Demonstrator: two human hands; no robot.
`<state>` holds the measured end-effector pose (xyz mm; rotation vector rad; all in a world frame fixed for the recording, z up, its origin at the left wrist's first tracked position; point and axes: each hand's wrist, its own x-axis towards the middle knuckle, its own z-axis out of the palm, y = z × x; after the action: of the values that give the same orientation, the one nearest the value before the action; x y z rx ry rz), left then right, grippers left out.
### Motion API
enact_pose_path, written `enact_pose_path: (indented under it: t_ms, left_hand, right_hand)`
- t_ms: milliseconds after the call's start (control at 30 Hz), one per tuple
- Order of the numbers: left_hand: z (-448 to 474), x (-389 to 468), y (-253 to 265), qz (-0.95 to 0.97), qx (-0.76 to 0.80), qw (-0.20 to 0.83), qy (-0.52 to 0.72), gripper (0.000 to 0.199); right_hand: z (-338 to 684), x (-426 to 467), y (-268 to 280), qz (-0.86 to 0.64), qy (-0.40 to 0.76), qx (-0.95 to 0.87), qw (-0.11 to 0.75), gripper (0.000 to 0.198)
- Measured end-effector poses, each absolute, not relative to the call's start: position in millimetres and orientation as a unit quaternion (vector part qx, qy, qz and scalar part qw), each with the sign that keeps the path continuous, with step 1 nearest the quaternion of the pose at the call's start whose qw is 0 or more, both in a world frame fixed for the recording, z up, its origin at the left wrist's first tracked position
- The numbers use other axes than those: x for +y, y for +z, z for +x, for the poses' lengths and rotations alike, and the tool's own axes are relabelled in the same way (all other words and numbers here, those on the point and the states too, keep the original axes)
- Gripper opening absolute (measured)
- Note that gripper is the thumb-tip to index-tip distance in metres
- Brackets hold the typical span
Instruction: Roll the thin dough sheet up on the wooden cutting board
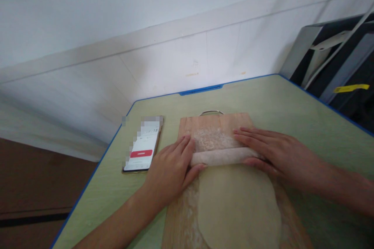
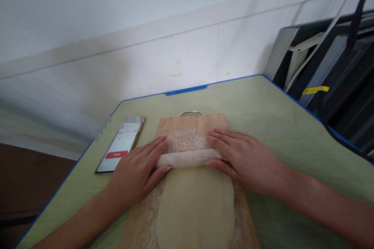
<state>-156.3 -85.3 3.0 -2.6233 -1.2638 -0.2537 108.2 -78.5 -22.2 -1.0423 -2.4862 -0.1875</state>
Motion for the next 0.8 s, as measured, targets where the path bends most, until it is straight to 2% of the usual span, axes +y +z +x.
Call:
enact_pose_path:
  t_ms: [233, 533, 800]
  left_hand:
    - [-155.9, -71.7, 4.5, -0.877, -0.466, 0.090, -0.080, 0.053]
    - [-151.2, -98.8, 2.4, -0.880, -0.449, 0.135, -0.069, 0.050]
    - [-155.9, -70.5, 4.8, -0.878, -0.461, 0.103, -0.073, 0.054]
  right_hand:
    - [112.5, -63.1, -20.4, -0.404, -0.027, -0.893, 0.195, 0.042]
    - [105.9, -86.9, -22.2, -0.382, -0.094, -0.893, 0.217, 0.038]
    - [110.1, -59.2, -20.6, -0.404, -0.044, -0.893, 0.194, 0.039]
